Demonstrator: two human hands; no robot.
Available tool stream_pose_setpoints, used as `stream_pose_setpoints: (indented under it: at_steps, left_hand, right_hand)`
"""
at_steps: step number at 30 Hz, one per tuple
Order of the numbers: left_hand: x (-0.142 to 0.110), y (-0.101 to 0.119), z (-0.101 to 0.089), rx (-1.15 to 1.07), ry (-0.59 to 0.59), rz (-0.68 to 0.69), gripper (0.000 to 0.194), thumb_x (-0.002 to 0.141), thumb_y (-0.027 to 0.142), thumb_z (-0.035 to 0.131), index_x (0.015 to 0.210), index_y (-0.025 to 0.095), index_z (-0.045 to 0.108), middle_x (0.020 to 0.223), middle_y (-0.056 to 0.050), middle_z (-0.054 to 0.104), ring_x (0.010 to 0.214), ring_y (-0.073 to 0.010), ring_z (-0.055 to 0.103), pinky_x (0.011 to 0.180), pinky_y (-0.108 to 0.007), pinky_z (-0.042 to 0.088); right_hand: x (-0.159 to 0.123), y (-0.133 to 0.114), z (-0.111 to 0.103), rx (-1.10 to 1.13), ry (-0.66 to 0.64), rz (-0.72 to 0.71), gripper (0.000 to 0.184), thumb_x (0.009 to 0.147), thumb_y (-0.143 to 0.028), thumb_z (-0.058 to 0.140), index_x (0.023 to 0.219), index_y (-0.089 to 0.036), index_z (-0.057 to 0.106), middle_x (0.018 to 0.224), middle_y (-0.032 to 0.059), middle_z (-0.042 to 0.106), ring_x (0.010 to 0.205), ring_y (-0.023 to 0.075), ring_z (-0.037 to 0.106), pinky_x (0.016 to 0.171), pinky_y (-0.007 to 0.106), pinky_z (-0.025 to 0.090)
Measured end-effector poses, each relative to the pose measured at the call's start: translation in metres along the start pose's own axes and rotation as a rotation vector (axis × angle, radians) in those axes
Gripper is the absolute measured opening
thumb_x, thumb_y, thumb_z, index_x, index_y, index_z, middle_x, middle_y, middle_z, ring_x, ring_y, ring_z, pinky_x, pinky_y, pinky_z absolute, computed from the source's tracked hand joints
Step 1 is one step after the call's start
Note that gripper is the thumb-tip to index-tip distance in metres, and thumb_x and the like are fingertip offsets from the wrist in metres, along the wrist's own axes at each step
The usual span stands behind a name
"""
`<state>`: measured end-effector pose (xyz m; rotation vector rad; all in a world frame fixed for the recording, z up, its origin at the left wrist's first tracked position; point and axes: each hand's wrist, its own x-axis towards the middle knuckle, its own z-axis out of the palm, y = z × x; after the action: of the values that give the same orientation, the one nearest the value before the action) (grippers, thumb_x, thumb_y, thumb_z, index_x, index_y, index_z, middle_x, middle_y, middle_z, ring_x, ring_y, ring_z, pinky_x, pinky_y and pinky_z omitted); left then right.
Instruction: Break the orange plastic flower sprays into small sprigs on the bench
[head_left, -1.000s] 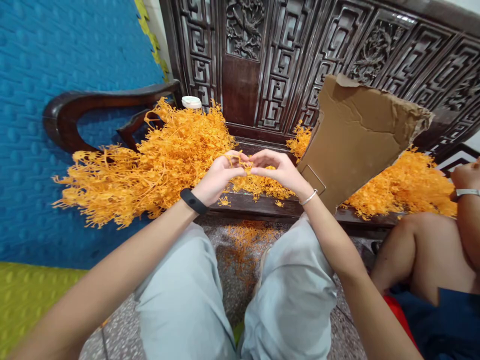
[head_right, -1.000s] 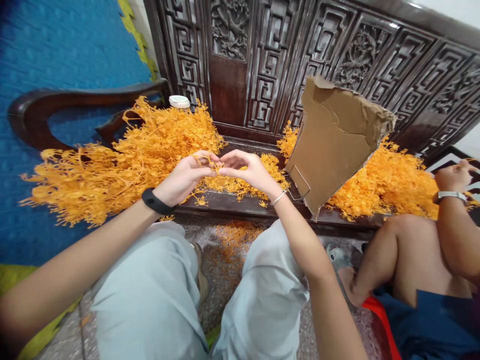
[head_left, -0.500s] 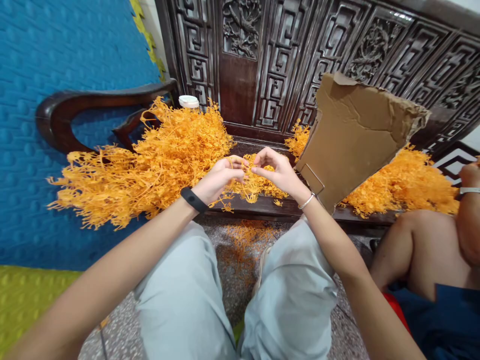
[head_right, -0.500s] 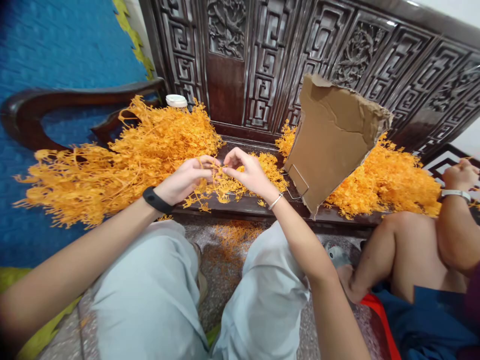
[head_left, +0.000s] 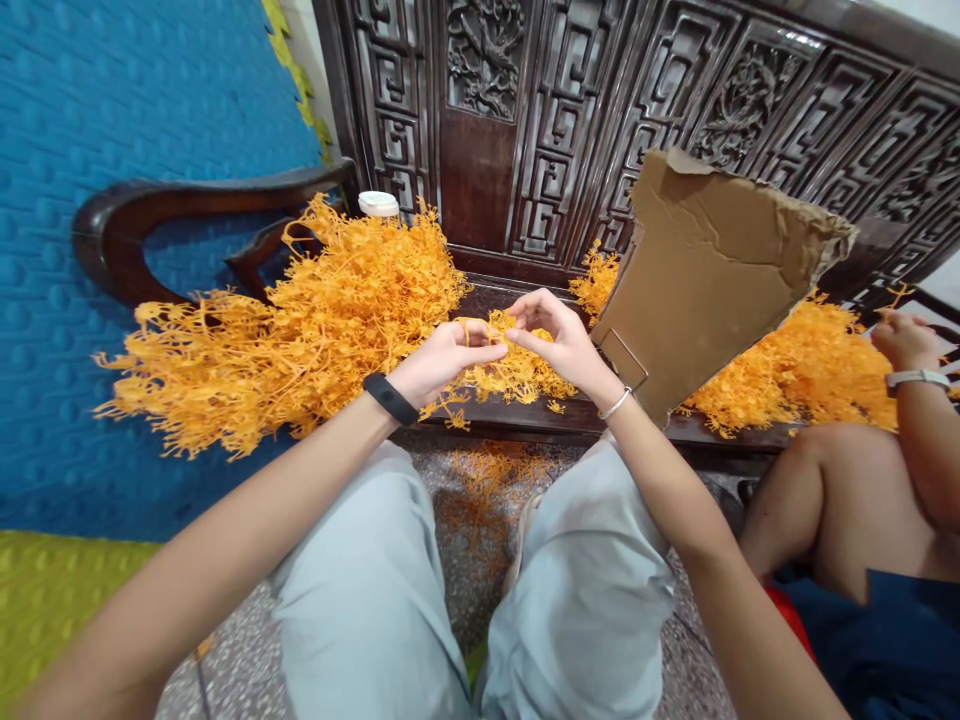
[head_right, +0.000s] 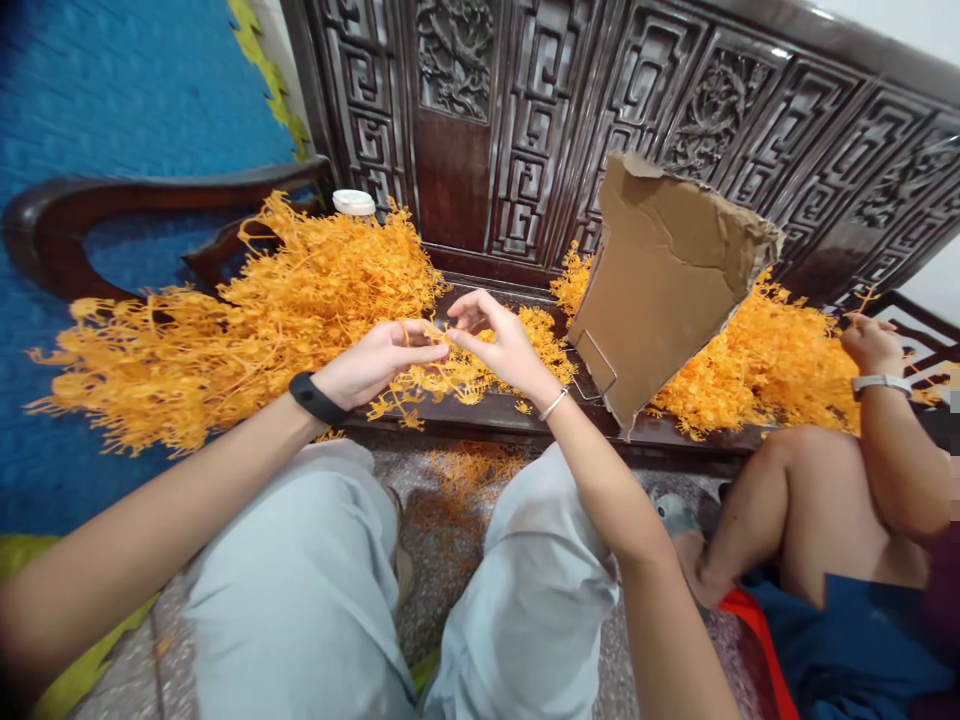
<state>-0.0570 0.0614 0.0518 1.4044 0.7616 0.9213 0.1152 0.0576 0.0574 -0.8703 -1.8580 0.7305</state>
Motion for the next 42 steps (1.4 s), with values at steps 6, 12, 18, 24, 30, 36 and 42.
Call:
stream_pose_setpoints:
  at_steps: [6,12,18,24,30,36,42]
  left_hand:
    - [-0.002,0.003,0.002,0.016,0.011,0.058,0.02,0.058,0.024,0.075,0.067,0.015,0.06,0.063,0.002,0.058,0.061,-0.0113,0.055,0.063,-0.028,0.047]
    - [-0.002,0.005,0.005,0.017,0.065,0.001,0.025,0.054,0.02,0.077,0.069,0.014,0.058,0.064,0.001,0.06,0.058,-0.0109,0.056,0.06,-0.028,0.047]
    - [-0.003,0.003,0.005,0.1,0.051,-0.071,0.028,0.049,0.021,0.079,0.071,0.014,0.063,0.062,0.0,0.06,0.057,-0.0113,0.054,0.056,-0.026,0.041]
    - [-0.004,0.006,0.004,0.192,-0.03,-0.043,0.011,0.057,0.024,0.073,0.06,0.016,0.066,0.063,-0.001,0.063,0.063,-0.0137,0.055,0.07,-0.031,0.042]
    - [-0.002,0.006,0.003,0.173,0.032,0.095,0.004,0.06,0.02,0.066,0.058,0.017,0.066,0.068,-0.001,0.064,0.075,-0.0157,0.057,0.083,-0.032,0.041]
    - [-0.004,0.01,-0.002,0.14,-0.013,0.081,0.003,0.059,0.02,0.064,0.057,0.018,0.065,0.064,0.0,0.061,0.07,-0.0144,0.053,0.078,-0.031,0.041]
    - [-0.007,0.01,-0.006,0.044,-0.058,0.082,0.009,0.059,0.02,0.057,0.053,0.016,0.063,0.061,-0.002,0.058,0.064,-0.0141,0.051,0.072,-0.031,0.04]
  right_hand:
    - [0.002,0.004,0.0,0.158,-0.171,0.208,0.033,0.07,-0.042,0.068,0.088,-0.015,0.061,0.087,0.003,0.062,0.077,0.0112,0.056,0.072,0.027,0.046]
    - [0.003,0.003,-0.004,0.14,-0.082,0.24,0.033,0.06,-0.04,0.076,0.064,-0.012,0.058,0.063,-0.0007,0.057,0.059,0.0081,0.05,0.057,0.024,0.04]
    - [0.004,0.001,-0.003,0.133,-0.024,0.176,0.035,0.06,-0.043,0.076,0.063,-0.014,0.056,0.064,-0.0004,0.058,0.061,0.0086,0.051,0.06,0.024,0.042]
    - [0.002,0.002,-0.003,0.165,-0.089,0.16,0.037,0.067,-0.048,0.069,0.07,-0.017,0.049,0.069,-0.0016,0.055,0.066,0.0092,0.053,0.066,0.025,0.045]
    - [0.003,0.006,-0.004,0.16,-0.14,0.121,0.038,0.073,-0.051,0.063,0.075,-0.018,0.044,0.069,-0.0021,0.052,0.065,0.0093,0.051,0.065,0.025,0.044]
    - [0.003,0.0,-0.005,0.124,-0.168,0.103,0.036,0.075,-0.05,0.061,0.075,-0.018,0.045,0.069,-0.0018,0.051,0.065,0.009,0.049,0.063,0.024,0.043]
    - [0.003,-0.005,-0.004,0.192,-0.169,0.114,0.034,0.074,-0.047,0.064,0.075,-0.018,0.046,0.069,-0.0022,0.051,0.063,0.0084,0.05,0.063,0.024,0.045]
